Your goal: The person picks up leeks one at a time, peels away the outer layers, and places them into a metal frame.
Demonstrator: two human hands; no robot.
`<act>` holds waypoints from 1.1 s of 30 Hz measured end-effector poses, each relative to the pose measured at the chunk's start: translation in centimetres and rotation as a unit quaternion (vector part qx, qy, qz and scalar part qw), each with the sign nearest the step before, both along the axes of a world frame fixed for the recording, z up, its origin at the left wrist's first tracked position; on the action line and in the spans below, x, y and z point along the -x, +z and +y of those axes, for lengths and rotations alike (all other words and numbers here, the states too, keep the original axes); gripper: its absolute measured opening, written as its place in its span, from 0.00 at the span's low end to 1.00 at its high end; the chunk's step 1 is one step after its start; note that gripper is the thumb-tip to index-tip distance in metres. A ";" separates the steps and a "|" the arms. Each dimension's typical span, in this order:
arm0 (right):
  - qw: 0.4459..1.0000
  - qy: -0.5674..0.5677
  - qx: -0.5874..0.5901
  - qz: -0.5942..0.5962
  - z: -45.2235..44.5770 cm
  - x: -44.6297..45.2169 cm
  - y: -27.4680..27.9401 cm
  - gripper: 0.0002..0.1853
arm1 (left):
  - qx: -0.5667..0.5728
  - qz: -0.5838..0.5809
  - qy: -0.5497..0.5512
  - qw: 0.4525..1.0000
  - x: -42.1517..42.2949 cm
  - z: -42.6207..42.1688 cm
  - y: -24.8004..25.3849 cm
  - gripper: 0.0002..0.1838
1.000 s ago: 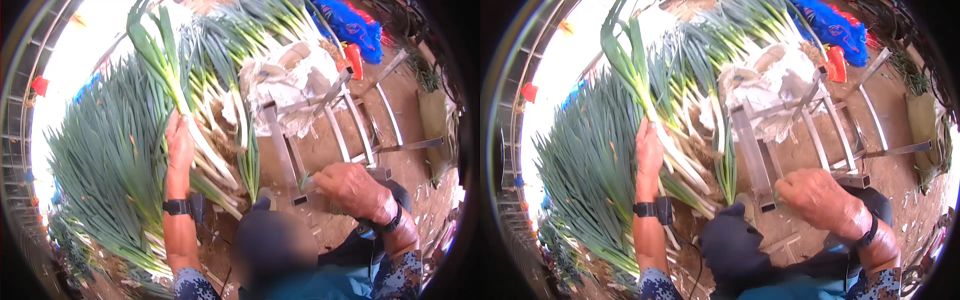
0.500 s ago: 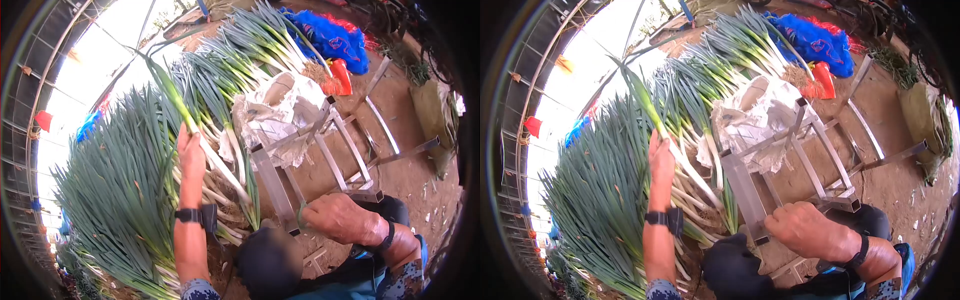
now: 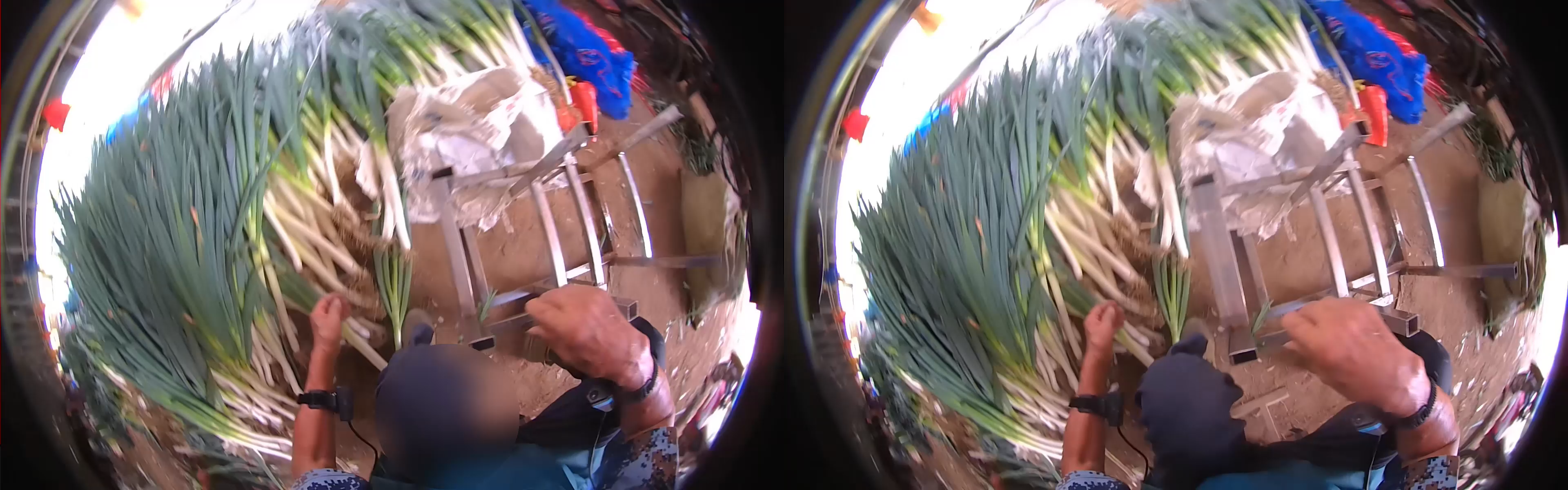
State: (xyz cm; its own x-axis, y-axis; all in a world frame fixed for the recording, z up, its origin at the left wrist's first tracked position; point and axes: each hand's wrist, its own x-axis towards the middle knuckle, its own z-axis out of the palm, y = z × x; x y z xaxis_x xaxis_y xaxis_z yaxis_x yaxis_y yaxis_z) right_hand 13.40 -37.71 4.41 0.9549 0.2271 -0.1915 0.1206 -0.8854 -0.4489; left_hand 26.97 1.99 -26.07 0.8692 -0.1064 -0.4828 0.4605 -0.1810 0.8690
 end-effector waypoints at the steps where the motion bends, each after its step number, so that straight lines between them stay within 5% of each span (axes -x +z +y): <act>1: 1.000 -0.005 0.007 -0.001 0.3 0.1 -0.1 0.13 | -0.030 0.054 0.037 0.997 4.5 1.6 -1.6 0.12; 3: 0.999 -0.018 0.025 -0.016 0.8 0.5 -0.4 0.14 | -0.081 0.084 0.029 0.993 13.5 6.5 -9.5 0.12; 5: 0.999 -0.019 0.041 -0.014 1.2 0.8 -0.6 0.16 | -0.203 0.063 -0.026 0.977 20.2 6.5 -10.8 0.13; 8: 0.998 -0.009 0.058 -0.035 1.6 1.2 -1.5 0.16 | -0.147 0.145 -0.080 0.975 22.5 3.5 -6.6 0.15; 11: 0.997 -0.004 0.062 -0.045 2.7 1.0 -1.3 0.16 | -0.210 0.190 -0.179 0.942 22.4 2.3 -5.5 0.17; 12: 0.998 -0.007 0.059 -0.031 2.6 0.9 -1.4 0.16 | -0.097 0.200 -0.112 0.969 25.1 3.5 -10.8 0.21; 17: 0.999 0.000 0.034 0.015 2.7 1.1 -2.3 0.15 | -0.097 0.269 -0.105 0.953 24.1 3.2 -11.5 0.24; 24: 0.999 0.017 0.032 0.021 2.2 1.5 -2.4 0.13 | -0.012 0.299 -0.142 0.944 23.2 3.7 -6.8 0.20; 27: 1.000 0.023 0.020 0.000 1.1 2.2 -2.6 0.11 | -0.003 0.272 -0.064 0.960 24.0 3.1 -2.1 0.18; 30: 0.999 0.035 0.024 -0.013 1.2 2.5 -1.5 0.09 | -0.024 0.210 -0.060 0.976 23.1 2.6 4.3 0.16; 33: 0.997 0.049 0.004 -0.053 0.5 3.1 -1.5 0.08 | -0.061 0.193 -0.050 0.978 24.0 5.9 5.1 0.13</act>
